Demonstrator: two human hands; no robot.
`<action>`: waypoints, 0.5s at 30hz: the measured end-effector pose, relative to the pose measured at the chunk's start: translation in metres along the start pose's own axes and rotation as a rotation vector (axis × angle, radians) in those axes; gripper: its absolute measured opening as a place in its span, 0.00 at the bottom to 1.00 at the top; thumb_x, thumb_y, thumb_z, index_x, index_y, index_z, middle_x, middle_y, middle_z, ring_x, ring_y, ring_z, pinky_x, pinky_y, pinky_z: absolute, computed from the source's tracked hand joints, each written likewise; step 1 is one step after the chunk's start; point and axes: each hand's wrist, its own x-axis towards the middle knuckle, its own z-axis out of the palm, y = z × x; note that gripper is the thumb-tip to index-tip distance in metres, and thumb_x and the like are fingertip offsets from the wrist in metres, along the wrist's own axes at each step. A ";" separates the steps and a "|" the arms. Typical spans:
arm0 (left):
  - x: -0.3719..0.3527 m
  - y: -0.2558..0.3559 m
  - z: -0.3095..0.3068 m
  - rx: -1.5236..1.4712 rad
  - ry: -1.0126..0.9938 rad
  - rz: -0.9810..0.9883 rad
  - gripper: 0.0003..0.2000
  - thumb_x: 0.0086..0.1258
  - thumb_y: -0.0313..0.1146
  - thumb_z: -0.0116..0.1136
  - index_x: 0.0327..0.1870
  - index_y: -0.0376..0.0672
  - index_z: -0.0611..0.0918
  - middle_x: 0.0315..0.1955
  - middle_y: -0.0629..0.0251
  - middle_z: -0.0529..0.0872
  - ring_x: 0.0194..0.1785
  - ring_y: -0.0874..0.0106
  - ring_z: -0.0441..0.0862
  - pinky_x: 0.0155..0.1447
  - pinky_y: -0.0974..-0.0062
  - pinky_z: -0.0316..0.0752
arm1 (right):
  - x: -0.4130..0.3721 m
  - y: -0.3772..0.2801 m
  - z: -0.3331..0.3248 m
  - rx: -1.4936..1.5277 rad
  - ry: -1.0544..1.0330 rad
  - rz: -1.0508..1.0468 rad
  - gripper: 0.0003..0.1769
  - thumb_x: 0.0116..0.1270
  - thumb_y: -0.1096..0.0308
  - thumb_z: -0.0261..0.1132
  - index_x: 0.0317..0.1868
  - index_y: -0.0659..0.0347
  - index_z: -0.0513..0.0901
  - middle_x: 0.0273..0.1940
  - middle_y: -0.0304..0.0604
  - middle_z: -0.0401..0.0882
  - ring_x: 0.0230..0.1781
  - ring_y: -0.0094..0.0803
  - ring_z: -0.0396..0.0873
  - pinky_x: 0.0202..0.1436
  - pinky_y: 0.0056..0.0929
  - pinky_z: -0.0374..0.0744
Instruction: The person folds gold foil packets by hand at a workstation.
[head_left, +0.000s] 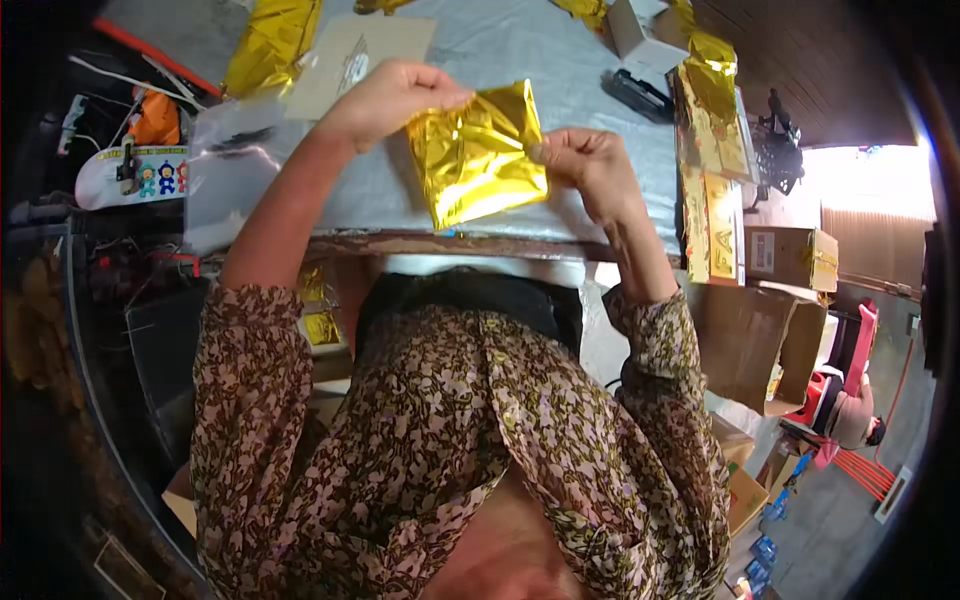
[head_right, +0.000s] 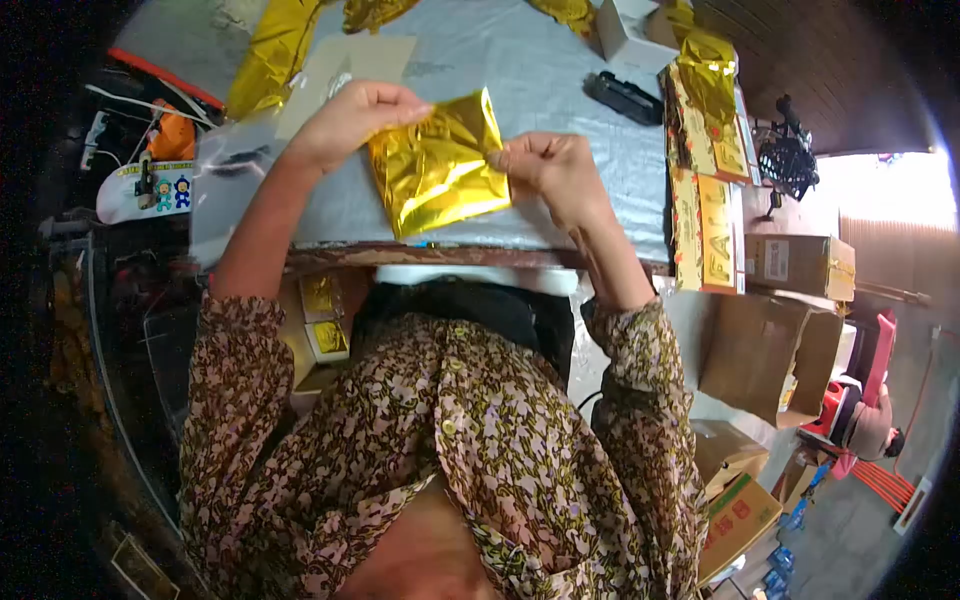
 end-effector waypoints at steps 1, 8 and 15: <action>0.001 -0.002 0.002 -0.004 0.023 0.005 0.15 0.77 0.41 0.68 0.50 0.37 0.90 0.39 0.71 0.91 0.44 0.82 0.85 0.51 0.81 0.78 | 0.003 0.004 0.000 0.045 0.016 -0.005 0.11 0.68 0.66 0.78 0.40 0.67 0.91 0.29 0.35 0.87 0.25 0.17 0.76 0.29 0.19 0.72; -0.016 -0.017 0.009 -0.421 0.012 -0.089 0.28 0.82 0.50 0.60 0.68 0.32 0.78 0.57 0.60 0.86 0.61 0.73 0.84 0.66 0.70 0.80 | 0.017 0.007 -0.003 0.233 0.146 -0.061 0.08 0.69 0.68 0.77 0.40 0.65 0.91 0.28 0.33 0.85 0.22 0.17 0.73 0.26 0.19 0.69; -0.038 -0.005 0.043 -0.367 0.145 -0.144 0.22 0.76 0.37 0.68 0.67 0.37 0.79 0.57 0.63 0.88 0.60 0.73 0.84 0.67 0.70 0.78 | 0.014 0.010 -0.012 0.200 0.182 0.036 0.09 0.72 0.68 0.74 0.44 0.66 0.88 0.31 0.34 0.84 0.28 0.20 0.76 0.32 0.20 0.72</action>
